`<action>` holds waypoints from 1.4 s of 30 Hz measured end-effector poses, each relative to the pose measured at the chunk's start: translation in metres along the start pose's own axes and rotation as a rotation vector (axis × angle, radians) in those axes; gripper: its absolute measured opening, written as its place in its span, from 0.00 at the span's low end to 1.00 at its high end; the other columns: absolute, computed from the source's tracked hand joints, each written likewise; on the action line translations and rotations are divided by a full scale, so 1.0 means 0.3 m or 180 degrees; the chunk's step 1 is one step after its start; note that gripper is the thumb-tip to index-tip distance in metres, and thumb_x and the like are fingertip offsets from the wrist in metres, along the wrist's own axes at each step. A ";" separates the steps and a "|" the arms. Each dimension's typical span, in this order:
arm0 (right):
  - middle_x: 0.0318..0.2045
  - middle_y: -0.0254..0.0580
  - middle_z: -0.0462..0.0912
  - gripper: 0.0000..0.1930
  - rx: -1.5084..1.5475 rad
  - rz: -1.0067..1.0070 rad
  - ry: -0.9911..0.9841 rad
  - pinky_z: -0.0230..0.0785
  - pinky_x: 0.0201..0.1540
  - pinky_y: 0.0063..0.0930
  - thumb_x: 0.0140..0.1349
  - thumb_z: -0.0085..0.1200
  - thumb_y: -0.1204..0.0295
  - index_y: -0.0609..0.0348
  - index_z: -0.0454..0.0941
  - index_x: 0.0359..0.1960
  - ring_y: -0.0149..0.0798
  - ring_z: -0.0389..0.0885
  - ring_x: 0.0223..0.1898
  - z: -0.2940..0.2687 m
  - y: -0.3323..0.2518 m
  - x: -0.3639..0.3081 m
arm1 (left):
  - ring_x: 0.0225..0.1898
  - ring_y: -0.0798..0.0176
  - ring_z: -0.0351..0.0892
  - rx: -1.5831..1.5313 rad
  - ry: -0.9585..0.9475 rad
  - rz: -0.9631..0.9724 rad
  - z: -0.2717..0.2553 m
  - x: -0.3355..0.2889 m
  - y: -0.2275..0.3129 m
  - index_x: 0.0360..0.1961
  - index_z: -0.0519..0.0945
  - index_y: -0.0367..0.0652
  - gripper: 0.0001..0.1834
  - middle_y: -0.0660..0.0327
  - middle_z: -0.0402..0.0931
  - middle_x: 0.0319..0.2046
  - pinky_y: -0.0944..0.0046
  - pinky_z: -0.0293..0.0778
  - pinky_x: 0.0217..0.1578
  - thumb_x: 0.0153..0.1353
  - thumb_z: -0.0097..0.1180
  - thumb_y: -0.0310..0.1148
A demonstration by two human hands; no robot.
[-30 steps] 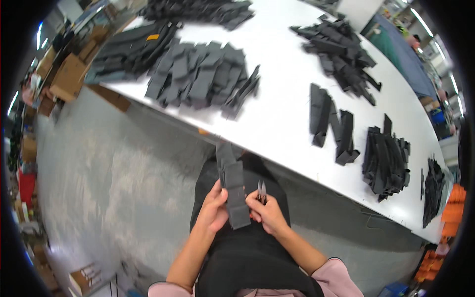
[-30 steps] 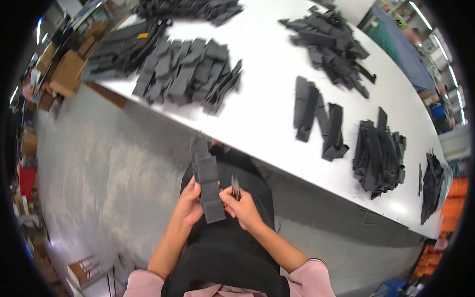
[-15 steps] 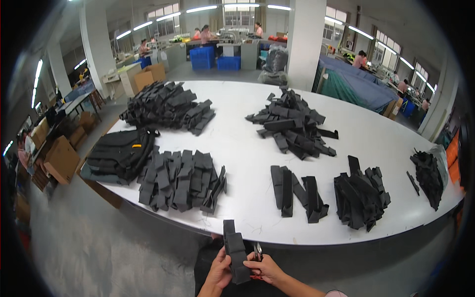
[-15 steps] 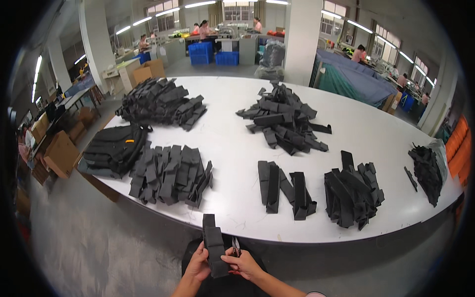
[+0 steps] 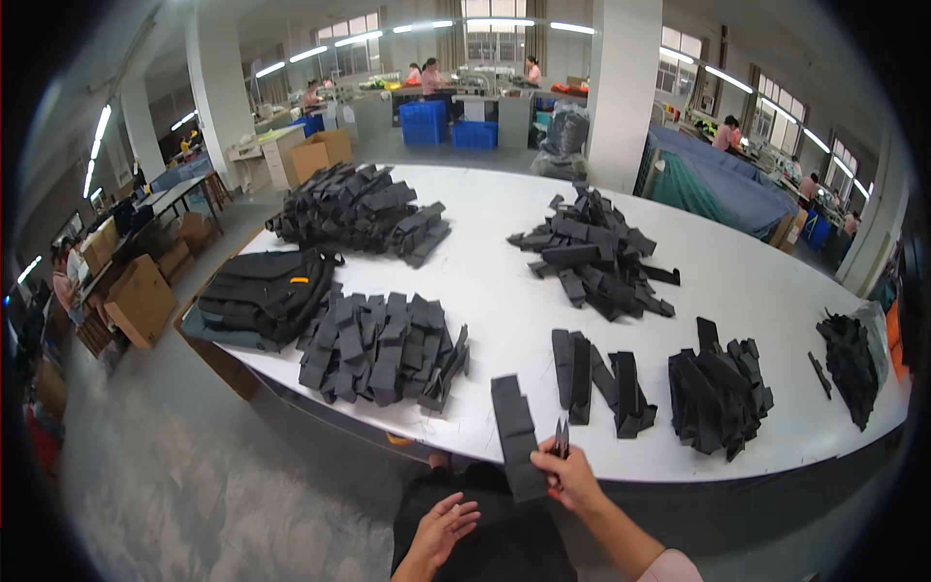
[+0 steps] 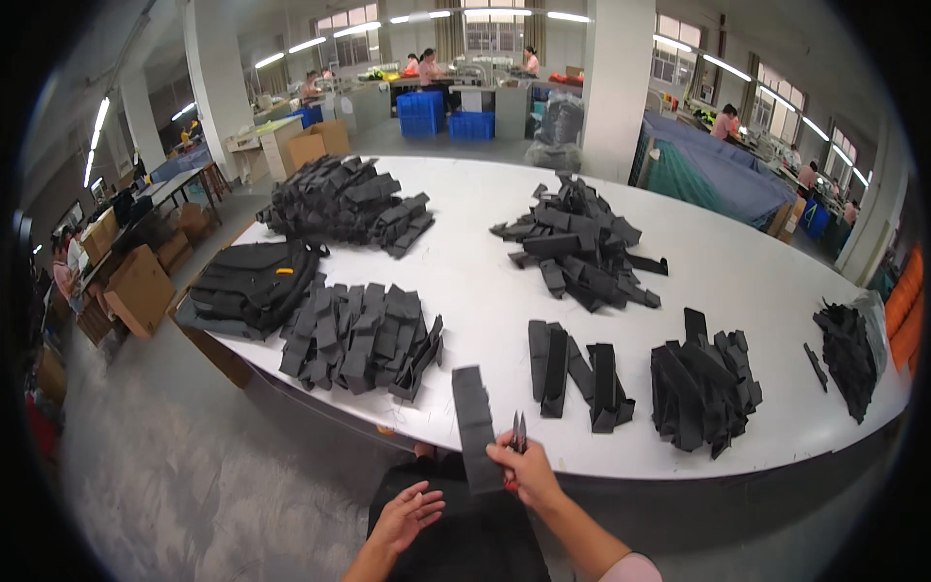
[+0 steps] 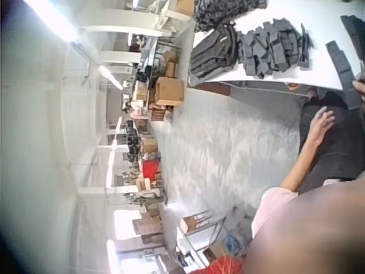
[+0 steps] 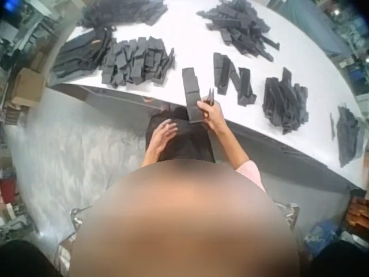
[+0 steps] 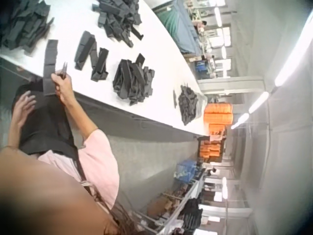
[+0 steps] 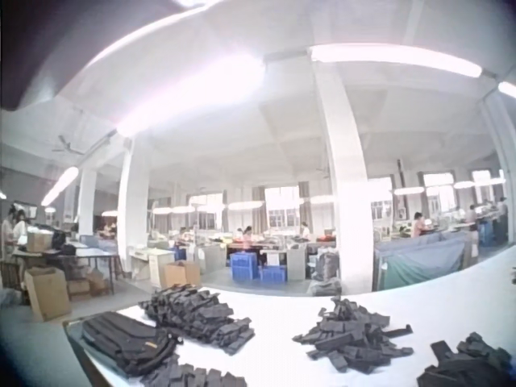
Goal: Trim excess fabric or foam from manufactured pieces using a pair of snips.
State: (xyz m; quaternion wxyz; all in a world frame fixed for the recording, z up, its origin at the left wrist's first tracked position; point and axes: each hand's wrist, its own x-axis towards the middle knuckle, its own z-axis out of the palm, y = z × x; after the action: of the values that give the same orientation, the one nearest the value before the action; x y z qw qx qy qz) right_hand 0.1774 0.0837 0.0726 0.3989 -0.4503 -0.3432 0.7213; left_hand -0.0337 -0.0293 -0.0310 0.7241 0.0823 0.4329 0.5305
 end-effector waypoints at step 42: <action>0.18 0.26 0.70 0.09 0.0033 -0.0304 0.0191 0.52 0.15 0.15 0.55 0.62 0.70 0.56 0.73 0.29 0.20 0.64 0.14 -0.052 0.075 0.080 | 0.42 0.70 0.75 0.2195 0.0296 0.1982 0.159 0.085 -0.010 0.53 0.71 0.38 0.18 0.57 0.75 0.44 0.71 0.71 0.44 0.62 0.53 0.27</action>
State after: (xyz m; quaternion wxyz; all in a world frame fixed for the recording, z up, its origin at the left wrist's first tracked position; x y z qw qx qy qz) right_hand 0.1793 0.0971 0.0388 0.4453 -0.4528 -0.3484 0.6894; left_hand 0.0040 0.0070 -0.0173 0.4406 0.4204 0.5707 0.5509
